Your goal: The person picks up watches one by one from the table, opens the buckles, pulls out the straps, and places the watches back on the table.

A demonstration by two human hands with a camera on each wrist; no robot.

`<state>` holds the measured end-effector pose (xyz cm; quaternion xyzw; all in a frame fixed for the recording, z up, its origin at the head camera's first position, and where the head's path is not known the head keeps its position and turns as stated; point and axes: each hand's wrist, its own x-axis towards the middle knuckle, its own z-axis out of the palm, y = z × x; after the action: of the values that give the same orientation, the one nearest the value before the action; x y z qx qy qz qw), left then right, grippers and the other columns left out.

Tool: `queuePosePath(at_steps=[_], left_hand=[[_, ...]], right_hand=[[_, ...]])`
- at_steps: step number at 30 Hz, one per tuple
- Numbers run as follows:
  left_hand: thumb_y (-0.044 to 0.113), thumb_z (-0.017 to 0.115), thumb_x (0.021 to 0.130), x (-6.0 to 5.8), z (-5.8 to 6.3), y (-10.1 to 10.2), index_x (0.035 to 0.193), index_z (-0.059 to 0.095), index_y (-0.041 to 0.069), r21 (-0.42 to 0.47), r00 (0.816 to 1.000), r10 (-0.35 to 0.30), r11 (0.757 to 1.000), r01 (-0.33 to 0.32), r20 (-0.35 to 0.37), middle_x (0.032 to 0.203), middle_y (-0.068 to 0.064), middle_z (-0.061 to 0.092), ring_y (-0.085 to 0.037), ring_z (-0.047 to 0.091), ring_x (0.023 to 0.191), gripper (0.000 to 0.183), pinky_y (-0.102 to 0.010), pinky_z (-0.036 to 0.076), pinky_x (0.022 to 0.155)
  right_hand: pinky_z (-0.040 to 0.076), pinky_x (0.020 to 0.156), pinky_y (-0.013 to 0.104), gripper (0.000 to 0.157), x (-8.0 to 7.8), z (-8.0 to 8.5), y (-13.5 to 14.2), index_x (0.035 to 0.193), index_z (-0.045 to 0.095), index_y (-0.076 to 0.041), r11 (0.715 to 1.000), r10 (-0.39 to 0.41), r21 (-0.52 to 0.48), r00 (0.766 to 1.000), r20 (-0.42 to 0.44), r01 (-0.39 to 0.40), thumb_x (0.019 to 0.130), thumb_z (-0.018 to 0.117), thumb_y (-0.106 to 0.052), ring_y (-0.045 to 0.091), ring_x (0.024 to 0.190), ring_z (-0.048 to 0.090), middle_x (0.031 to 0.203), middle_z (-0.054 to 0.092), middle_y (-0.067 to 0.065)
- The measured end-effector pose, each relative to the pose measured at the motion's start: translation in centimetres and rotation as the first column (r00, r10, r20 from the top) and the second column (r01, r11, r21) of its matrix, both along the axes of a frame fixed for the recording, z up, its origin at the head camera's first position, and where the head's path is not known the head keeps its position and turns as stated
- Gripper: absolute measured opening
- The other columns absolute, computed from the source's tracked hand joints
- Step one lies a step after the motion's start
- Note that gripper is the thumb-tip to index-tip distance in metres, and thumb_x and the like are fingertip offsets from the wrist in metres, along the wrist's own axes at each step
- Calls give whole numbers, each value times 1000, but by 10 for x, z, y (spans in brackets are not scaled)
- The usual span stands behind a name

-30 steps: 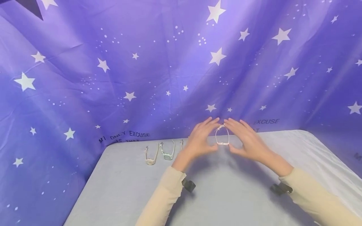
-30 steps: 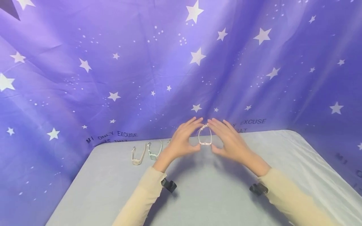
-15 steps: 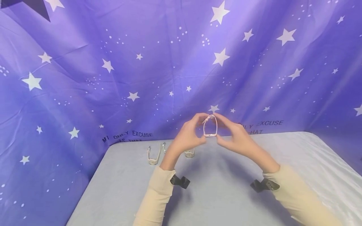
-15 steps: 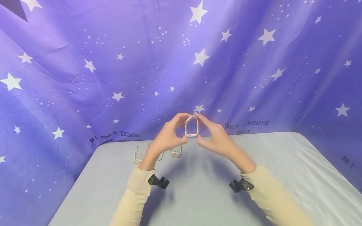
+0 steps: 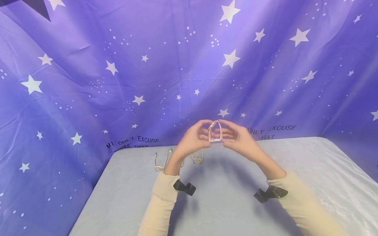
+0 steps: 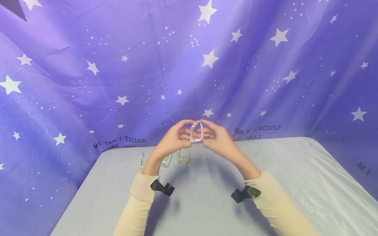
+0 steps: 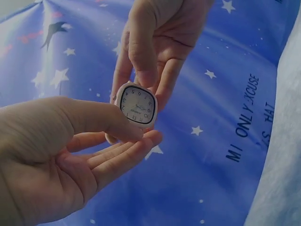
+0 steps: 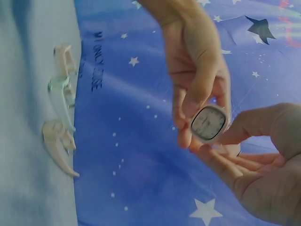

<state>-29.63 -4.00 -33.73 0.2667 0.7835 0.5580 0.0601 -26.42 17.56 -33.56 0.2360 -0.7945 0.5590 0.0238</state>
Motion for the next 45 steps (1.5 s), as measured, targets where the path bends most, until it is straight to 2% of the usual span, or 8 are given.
queuePosePath(at_steps=[5,12,18,22,27,33,38,45], left_hand=[[-15,68,79,-7,-8,-2,146,49,8,50,995,-18,999,13,95,124,-25,66,-34,72,105,73,-36,63,84],[-13,71,82,-14,-19,-3,148,49,6,120,971,-38,993,10,235,130,-26,64,-33,71,108,72,-38,62,90],[-2,76,82,-16,-26,-4,144,53,2,145,947,-29,989,-19,321,134,-20,66,-30,68,117,67,-40,56,103],[5,77,87,-18,-32,-3,143,55,2,180,930,-43,983,-25,365,133,-16,68,-28,68,120,60,-41,51,109],[10,75,91,-22,-37,1,133,63,-2,262,926,-22,961,-84,377,127,-19,71,-28,71,115,46,-36,56,102],[8,77,88,-23,-42,0,125,69,-1,286,936,44,946,-151,349,119,-18,74,-25,75,106,38,-35,59,96],[1,75,88,-23,-43,-4,126,67,-4,308,929,32,938,-155,369,121,-21,73,-25,75,104,39,-36,59,97],[-2,77,85,-25,-42,-11,125,69,-2,321,919,4,936,-142,394,120,-18,73,-24,75,106,40,-37,58,98]], right_hand=[[57,95,24,68,-3,-2,-4,155,34,3,996,-18,-87,986,166,33,93,62,3,39,126,62,138,58,32],[57,97,27,58,-11,-7,-13,150,40,8,971,-85,-185,939,334,154,97,61,-2,12,105,72,135,60,31],[53,107,40,59,-16,-15,-18,148,47,1,953,-198,-133,889,413,273,96,70,-12,15,104,72,133,65,24],[55,103,35,62,-19,-21,-19,149,47,-1,936,-204,-166,861,467,312,94,73,-15,10,98,72,131,67,21],[58,93,24,57,-23,-24,-21,149,44,2,919,-152,-258,873,464,298,97,65,-5,6,91,73,128,68,21],[58,93,25,54,-27,-26,-22,148,45,3,917,-111,-293,878,465,271,97,64,-3,7,92,74,122,73,15],[58,94,26,53,-28,-28,-18,145,47,7,912,-43,-339,877,479,230,97,65,-2,8,92,75,107,78,2],[58,96,27,50,-29,-28,-16,141,48,11,909,14,-377,893,451,176,95,65,1,10,94,76,103,79,-1]])
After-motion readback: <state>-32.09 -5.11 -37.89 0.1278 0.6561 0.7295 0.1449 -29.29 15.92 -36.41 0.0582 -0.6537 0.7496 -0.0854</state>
